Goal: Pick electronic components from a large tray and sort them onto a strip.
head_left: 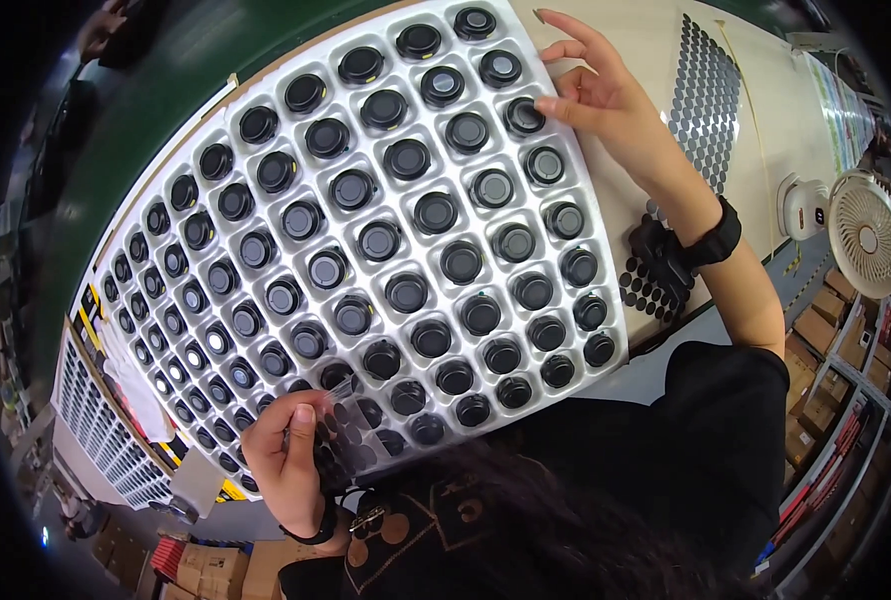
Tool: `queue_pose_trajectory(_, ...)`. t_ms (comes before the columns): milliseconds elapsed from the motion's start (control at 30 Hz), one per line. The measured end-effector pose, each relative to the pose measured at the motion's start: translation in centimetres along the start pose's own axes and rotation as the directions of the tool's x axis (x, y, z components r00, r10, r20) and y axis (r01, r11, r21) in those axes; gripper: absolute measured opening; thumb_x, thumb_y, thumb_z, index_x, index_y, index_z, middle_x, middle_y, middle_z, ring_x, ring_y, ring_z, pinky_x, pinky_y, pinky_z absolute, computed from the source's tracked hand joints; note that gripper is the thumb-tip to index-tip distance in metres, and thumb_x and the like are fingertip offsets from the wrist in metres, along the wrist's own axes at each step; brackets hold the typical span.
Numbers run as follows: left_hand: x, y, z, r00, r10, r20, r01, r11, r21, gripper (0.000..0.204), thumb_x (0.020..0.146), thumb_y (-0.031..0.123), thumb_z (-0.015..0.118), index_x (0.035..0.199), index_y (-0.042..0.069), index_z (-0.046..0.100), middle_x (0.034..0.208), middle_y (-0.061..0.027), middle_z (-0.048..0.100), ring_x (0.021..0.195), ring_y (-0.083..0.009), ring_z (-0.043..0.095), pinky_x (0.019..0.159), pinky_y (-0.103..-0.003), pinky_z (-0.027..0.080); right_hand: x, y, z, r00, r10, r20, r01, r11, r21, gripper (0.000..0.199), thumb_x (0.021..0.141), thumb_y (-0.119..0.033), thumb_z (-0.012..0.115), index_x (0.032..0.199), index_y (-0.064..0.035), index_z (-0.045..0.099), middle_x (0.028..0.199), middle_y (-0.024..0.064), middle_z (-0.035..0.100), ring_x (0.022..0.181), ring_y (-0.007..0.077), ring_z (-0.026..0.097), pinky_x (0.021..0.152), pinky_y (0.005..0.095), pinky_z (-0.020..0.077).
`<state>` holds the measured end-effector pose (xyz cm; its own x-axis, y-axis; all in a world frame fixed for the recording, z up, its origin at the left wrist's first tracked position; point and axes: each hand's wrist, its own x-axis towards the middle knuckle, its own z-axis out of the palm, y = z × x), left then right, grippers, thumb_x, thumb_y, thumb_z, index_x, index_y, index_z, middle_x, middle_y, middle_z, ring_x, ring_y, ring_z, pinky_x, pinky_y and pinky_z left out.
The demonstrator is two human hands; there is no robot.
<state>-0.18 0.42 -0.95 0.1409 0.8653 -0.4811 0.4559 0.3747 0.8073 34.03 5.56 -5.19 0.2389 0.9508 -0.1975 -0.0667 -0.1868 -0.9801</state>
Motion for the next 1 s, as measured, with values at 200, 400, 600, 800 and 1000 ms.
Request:
queue_pose_trajectory(200, 0.1, 0.7, 0.0, 0.999, -0.009, 0.033, 0.01, 0.999, -0.042, 0.015, 0.086, 0.005, 0.052, 0.084, -0.006, 0.063, 0.072, -0.0067, 0.063, 0.066, -0.0094, 0.053, 0.062, -0.021, 0.041, 5.0, 0.9, -5.3, 0.991, -0.13, 0.032, 0.134, 0.969, -0.206, 0.027, 0.083, -0.007, 0.062, 0.109, -0.0028, 0.058, 0.086, -0.0013, 0.058, 0.079, 0.0073, 0.052, 0.075, 0.0208, 0.0406)
queue_pose_trajectory(400, 0.1, 0.2, -0.1, 1.0, -0.009, 0.028, 0.01, 1.0, -0.021, 0.015, 0.086, 0.004, 0.051, 0.084, -0.006, 0.062, 0.072, -0.0086, 0.063, 0.065, -0.0115, 0.055, 0.063, -0.022, 0.043, 8.7, 1.0, -2.8, 0.997, 0.01, 0.082, 0.002, 0.988, -0.153, 0.007, 0.081, -0.004, 0.063, 0.086, 0.0012, 0.063, 0.081, 0.0018, 0.058, 0.079, 0.0108, 0.056, 0.073, 0.0205, 0.0437)
queue_pose_trajectory(600, 0.4, 0.5, -0.1, 0.999, -0.029, 0.037, 0.029, 0.999, -0.013, 0.014, 0.085, 0.003, 0.052, 0.083, -0.006, 0.062, 0.071, -0.0093, 0.063, 0.065, -0.0125, 0.056, 0.063, -0.022, 0.043, 10.3, 2.2, -3.8, 0.972, -0.099, 0.215, 0.158, 0.947, -0.278, 0.017, 0.084, -0.016, 0.062, 0.095, -0.003, 0.065, 0.09, -0.0031, 0.057, 0.084, 0.0072, 0.052, 0.081, 0.0219, 0.0387)
queue_pose_trajectory(800, 0.5, 0.7, -0.1, 0.998, -0.034, 0.051, 0.034, 0.999, 0.014, 0.014, 0.085, 0.003, 0.052, 0.083, -0.006, 0.062, 0.07, -0.0096, 0.063, 0.065, -0.0126, 0.056, 0.063, -0.022, 0.043, 10.0, 1.9, -3.3, 0.976, -0.073, 0.206, 0.132, 0.948, -0.289, 0.015, 0.083, -0.016, 0.063, 0.09, -0.0029, 0.067, 0.089, -0.0026, 0.057, 0.085, 0.0077, 0.052, 0.082, 0.0213, 0.0384)
queue_pose_trajectory(1000, 0.5, 0.6, 0.0, 0.998, -0.039, 0.045, 0.039, 0.999, 0.001, 0.014, 0.085, 0.003, 0.052, 0.083, -0.006, 0.062, 0.07, -0.0098, 0.063, 0.065, -0.0125, 0.056, 0.062, -0.022, 0.043, 10.1, 2.8, -3.5, 0.972, -0.094, 0.214, 0.155, 0.944, -0.291, 0.014, 0.082, -0.011, 0.063, 0.092, -0.0012, 0.065, 0.088, -0.0012, 0.057, 0.082, 0.0085, 0.053, 0.078, 0.0206, 0.0402)
